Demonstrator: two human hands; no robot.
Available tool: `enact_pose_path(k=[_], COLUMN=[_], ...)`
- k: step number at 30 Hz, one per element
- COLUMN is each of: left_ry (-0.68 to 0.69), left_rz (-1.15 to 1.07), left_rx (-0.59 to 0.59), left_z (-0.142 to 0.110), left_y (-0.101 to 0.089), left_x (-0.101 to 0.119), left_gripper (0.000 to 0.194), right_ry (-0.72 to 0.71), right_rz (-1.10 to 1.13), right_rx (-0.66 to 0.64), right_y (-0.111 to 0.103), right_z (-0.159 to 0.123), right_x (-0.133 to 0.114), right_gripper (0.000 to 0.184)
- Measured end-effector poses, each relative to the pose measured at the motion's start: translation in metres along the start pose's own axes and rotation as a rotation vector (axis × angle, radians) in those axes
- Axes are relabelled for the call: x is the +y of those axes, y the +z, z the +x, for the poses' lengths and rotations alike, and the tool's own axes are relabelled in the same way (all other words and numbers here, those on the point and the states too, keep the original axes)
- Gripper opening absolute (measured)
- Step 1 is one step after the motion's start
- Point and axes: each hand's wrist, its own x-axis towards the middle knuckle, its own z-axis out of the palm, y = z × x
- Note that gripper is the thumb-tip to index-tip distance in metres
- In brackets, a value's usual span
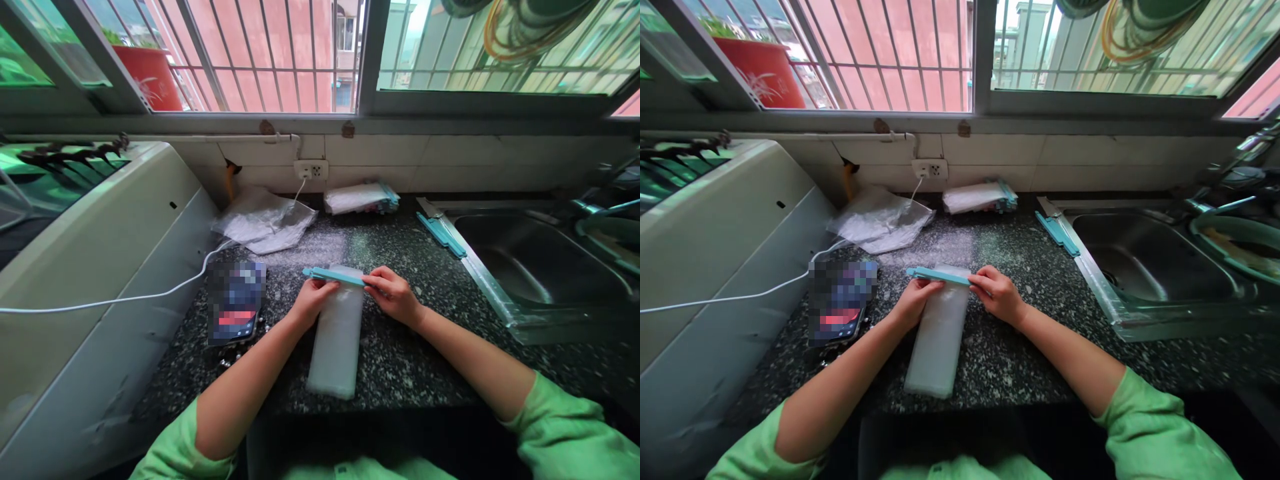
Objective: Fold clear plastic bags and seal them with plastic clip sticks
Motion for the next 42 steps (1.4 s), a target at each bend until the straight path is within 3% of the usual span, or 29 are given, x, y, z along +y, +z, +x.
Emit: enact_pose_path(k=[6,15,21,24,27,31,34,42], left_ry=[0.012,0.074,0.105,0.131,0.124,0.114,0.115,0.21], left_rz=[0.025,0.054,0.092,0.083,0.106,0.15,0.206,0.262], left_rx=[-0.008,-0.054,0.069,0.061,0.0,-0.079,-0.072,-0.01], left_z=[0.001,0.003,0.007,0.009,0.009,0.006,0.004,0.003], left_y=[0.0,-0.005,-0.011,-0.012,-0.012,-0.009,-0.008,-0.007], left_x=[0.0,0.0,0.001,0.0,-0.002,-0.002,0.001,0.008], left_gripper=[0.02,0.032,0.046,0.046,0.046,0.045,0.047,0.047], right_ry=[0.0,-0.022,-0.004,0.111,0.321,0.514,0.564,0.613], right_rz=[-0.001,-0.046,-0.019,0.075,0.18,0.335,0.415,0.438], right_rx=[-0.011,0.015,0.011,0.017,-0.007,-0.223,-0.348,-0.355], right_y=[0.0,-0.001,-0.001,-0.001,-0.002,-0.004,-0.004,-0.004], right_z=[0.0,0.001,0.001,0.0,0.002,0.007,0.011,0.011], right_x=[-0.001,-0.001,-0.001,-0.002,-0.002,-0.003,-0.005,-0.008], right_gripper=[0.021,0.02,0.018,0.026,0.042,0.028,0.027,0.026])
